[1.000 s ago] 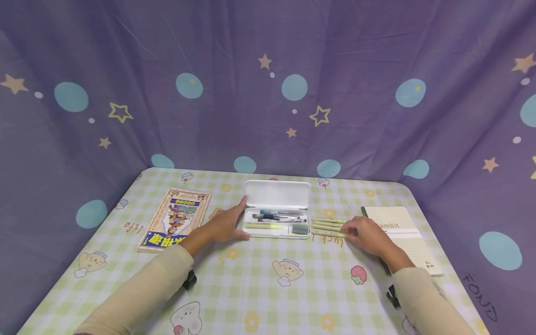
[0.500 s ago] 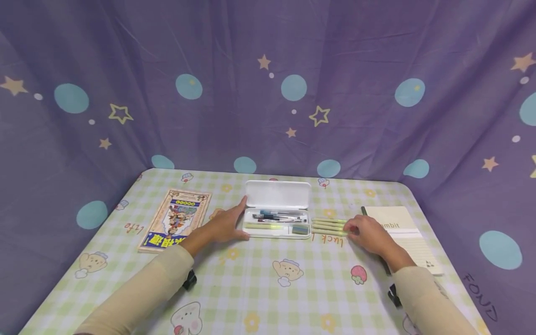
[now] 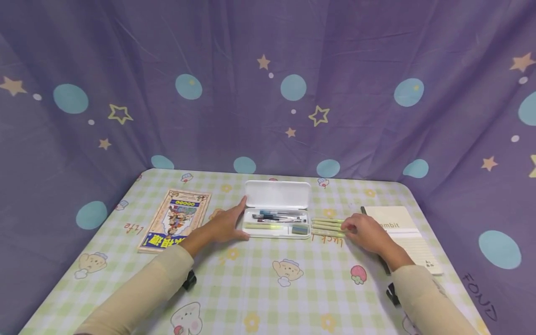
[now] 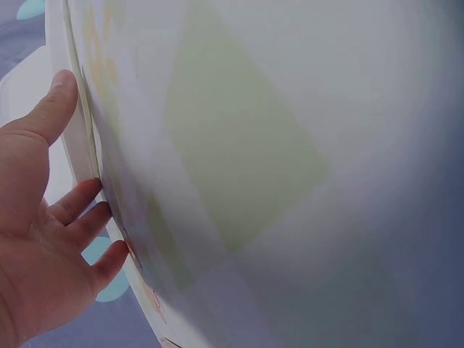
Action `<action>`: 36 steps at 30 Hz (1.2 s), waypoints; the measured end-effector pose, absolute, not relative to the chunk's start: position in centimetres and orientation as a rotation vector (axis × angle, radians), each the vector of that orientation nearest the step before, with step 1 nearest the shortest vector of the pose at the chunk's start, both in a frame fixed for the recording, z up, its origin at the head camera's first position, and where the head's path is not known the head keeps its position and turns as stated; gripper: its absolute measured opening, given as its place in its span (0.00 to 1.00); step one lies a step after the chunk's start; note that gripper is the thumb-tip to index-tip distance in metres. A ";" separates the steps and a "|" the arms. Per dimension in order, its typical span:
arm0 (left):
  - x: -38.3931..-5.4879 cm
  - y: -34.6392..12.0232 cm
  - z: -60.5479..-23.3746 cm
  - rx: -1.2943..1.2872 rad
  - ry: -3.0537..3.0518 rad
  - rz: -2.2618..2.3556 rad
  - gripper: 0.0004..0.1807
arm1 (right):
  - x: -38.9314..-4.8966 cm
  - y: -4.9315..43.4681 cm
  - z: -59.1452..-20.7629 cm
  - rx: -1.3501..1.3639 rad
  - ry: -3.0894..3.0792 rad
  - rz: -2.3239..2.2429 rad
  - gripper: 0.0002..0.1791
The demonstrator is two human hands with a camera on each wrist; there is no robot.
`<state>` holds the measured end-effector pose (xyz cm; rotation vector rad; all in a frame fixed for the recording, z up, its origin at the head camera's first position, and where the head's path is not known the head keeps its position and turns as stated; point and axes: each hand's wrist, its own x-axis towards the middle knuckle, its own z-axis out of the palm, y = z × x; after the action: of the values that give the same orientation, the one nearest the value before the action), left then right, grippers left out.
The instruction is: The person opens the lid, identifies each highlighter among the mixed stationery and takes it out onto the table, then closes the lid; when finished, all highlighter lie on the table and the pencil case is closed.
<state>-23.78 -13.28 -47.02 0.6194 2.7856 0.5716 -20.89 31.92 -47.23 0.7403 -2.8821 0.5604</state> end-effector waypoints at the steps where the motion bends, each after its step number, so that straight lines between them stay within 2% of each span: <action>1: -23.8 -13.3 -47.0 0.618 2.786 0.572 0.71 | -20.9 31.8 -47.2 0.746 -2.881 0.559 0.09; 15: -23.6 -13.2 -46.7 0.604 2.777 0.588 0.71 | -21.8 29.7 -46.4 0.791 -2.881 0.583 0.05; 36: -23.7 -13.3 -46.9 0.619 2.781 0.593 0.71 | -22.9 24.6 -46.1 0.895 -2.861 0.606 0.07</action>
<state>-23.67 -13.26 -46.91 0.6186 2.7806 0.5930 -22.94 24.63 -46.14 0.8946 -2.8605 0.6063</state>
